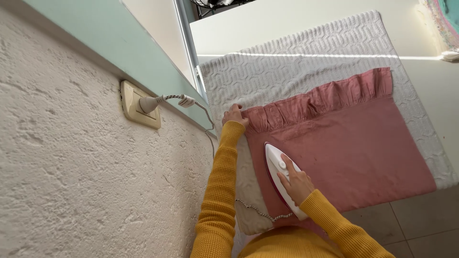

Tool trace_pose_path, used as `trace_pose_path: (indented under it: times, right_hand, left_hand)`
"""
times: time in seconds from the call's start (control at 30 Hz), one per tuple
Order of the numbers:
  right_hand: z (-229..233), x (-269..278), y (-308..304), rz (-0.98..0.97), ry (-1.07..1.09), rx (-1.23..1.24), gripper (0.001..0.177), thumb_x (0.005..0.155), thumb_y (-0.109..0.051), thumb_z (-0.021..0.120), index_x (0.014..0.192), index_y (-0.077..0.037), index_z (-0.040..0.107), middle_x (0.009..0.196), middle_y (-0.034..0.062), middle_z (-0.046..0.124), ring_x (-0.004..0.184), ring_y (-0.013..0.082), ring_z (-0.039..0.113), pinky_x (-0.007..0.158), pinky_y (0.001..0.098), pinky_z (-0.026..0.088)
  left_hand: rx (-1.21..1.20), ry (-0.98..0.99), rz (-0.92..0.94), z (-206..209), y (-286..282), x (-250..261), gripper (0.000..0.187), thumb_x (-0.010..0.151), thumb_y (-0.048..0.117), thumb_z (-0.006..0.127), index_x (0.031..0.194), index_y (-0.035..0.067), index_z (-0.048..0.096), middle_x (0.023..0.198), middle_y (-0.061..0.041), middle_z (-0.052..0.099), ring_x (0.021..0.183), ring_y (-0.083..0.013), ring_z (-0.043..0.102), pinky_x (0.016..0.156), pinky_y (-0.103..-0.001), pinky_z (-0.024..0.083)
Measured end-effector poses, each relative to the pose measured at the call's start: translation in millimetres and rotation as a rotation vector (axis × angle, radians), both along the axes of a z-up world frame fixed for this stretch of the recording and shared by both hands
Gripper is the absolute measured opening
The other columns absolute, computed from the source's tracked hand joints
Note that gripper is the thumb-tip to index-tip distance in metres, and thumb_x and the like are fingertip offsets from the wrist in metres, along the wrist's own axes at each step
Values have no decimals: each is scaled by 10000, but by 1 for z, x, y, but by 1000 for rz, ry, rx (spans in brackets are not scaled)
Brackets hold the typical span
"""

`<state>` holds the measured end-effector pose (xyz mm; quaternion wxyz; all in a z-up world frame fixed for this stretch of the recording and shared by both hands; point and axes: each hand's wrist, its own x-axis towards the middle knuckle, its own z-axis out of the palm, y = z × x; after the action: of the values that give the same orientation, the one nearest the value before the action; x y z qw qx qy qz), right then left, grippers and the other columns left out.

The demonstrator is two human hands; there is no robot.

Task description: Ironing a pink ruffled piece of fabric on a table using an iron and a water spray bottle.

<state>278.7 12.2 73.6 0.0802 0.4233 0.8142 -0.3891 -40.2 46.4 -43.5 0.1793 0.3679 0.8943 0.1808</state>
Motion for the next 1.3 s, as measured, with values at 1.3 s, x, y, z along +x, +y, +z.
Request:
trace_pose_path:
  times: [1.3]
  right_hand:
    - [90, -20, 65, -224, -134, -166, 641, 1016, -344, 495, 1582, -246, 210, 799, 220, 752, 499, 351, 716, 554, 471, 688]
  left_hand:
    - [-133, -67, -358, 70, 79, 31, 477, 1008, 534, 640, 1177, 94, 567, 985, -99, 720, 954, -246, 687, 919, -453, 471]
